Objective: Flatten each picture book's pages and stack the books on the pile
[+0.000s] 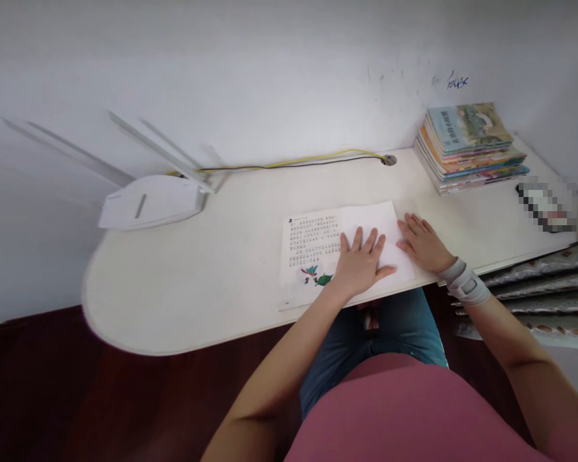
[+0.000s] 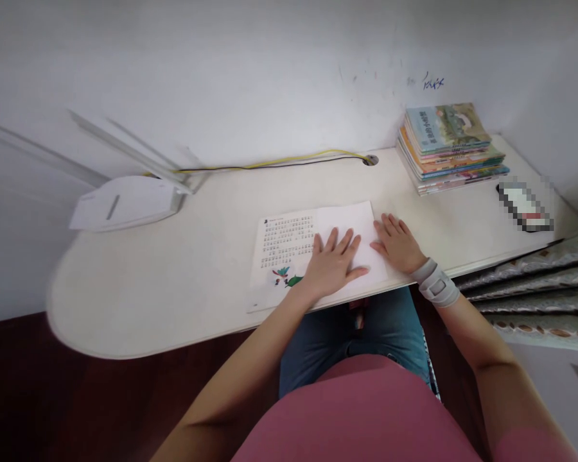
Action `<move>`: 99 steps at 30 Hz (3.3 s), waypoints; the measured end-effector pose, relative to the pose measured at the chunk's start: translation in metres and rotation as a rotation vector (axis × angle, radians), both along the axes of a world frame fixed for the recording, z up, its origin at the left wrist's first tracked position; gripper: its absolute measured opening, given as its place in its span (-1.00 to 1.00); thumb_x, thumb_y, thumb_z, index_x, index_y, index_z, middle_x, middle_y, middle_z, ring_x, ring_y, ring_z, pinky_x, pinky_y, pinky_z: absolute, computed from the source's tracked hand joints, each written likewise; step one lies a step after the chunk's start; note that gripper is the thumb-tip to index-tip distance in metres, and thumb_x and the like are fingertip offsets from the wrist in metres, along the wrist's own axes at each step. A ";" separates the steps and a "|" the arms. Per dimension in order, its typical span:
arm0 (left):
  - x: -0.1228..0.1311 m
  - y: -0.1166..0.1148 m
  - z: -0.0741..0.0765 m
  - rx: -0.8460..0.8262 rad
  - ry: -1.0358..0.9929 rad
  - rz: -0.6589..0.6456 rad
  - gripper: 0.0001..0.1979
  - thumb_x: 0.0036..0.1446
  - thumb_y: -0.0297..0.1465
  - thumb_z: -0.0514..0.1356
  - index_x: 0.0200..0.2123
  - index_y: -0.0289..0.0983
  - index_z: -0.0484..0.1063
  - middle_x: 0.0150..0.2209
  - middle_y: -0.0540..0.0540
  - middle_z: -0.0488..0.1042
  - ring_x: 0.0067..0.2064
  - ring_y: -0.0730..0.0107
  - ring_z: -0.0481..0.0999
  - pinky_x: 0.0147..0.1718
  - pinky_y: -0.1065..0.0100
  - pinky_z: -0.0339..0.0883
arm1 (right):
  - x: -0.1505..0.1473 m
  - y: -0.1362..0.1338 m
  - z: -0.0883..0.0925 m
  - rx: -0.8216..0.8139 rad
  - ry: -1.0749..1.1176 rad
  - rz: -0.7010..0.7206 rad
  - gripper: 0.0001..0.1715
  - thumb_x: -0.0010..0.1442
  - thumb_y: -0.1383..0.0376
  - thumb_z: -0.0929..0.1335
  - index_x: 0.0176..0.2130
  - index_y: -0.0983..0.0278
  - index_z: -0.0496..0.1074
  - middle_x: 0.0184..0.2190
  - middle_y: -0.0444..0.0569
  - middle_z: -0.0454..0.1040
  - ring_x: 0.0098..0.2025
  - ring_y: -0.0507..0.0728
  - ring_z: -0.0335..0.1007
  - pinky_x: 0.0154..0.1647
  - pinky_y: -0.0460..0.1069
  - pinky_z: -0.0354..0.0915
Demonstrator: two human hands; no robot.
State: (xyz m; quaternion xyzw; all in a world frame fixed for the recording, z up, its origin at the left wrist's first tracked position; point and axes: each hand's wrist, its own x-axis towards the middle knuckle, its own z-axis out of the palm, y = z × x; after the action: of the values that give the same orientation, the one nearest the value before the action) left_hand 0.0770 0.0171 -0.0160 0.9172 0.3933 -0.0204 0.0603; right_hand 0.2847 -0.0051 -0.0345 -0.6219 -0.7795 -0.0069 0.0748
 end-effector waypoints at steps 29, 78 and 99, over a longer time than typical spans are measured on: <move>0.040 0.077 0.028 0.009 -0.033 -0.104 -0.30 0.21 0.10 -0.16 0.11 -0.32 0.30 0.19 -0.28 0.31 0.17 0.01 0.26 0.07 0.05 0.10 | 0.019 0.032 -0.001 0.012 -0.099 -0.006 -0.31 0.34 0.06 0.09 0.29 0.39 0.07 0.32 0.22 0.03 0.34 0.33 -0.06 0.24 0.35 -0.06; -0.034 0.044 0.018 -0.217 0.038 -0.142 0.06 0.02 0.25 -0.05 0.36 -0.33 -0.27 0.38 -0.32 -0.36 0.37 -0.17 -0.42 0.21 -0.26 -0.40 | 0.055 0.027 0.022 -0.347 0.085 0.315 0.22 -0.03 -0.33 0.27 0.36 0.20 -0.13 0.38 0.13 -0.17 0.39 0.38 -0.34 0.32 0.35 -0.34; -0.021 0.044 0.008 -0.178 -0.023 -0.134 0.00 0.06 0.24 -0.14 0.36 -0.30 -0.25 0.38 -0.31 -0.31 0.37 -0.16 -0.39 0.23 -0.23 -0.43 | 0.055 0.027 0.021 -0.341 0.068 0.301 0.22 -0.03 -0.33 0.27 0.36 0.20 -0.13 0.38 0.13 -0.18 0.39 0.38 -0.36 0.31 0.36 -0.33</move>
State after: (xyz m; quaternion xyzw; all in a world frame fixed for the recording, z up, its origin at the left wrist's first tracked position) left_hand 0.0559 0.0608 -0.0079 0.9326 0.3272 -0.0486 0.1445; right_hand 0.3394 0.0223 -0.0137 -0.5023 -0.8502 0.1573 -0.0049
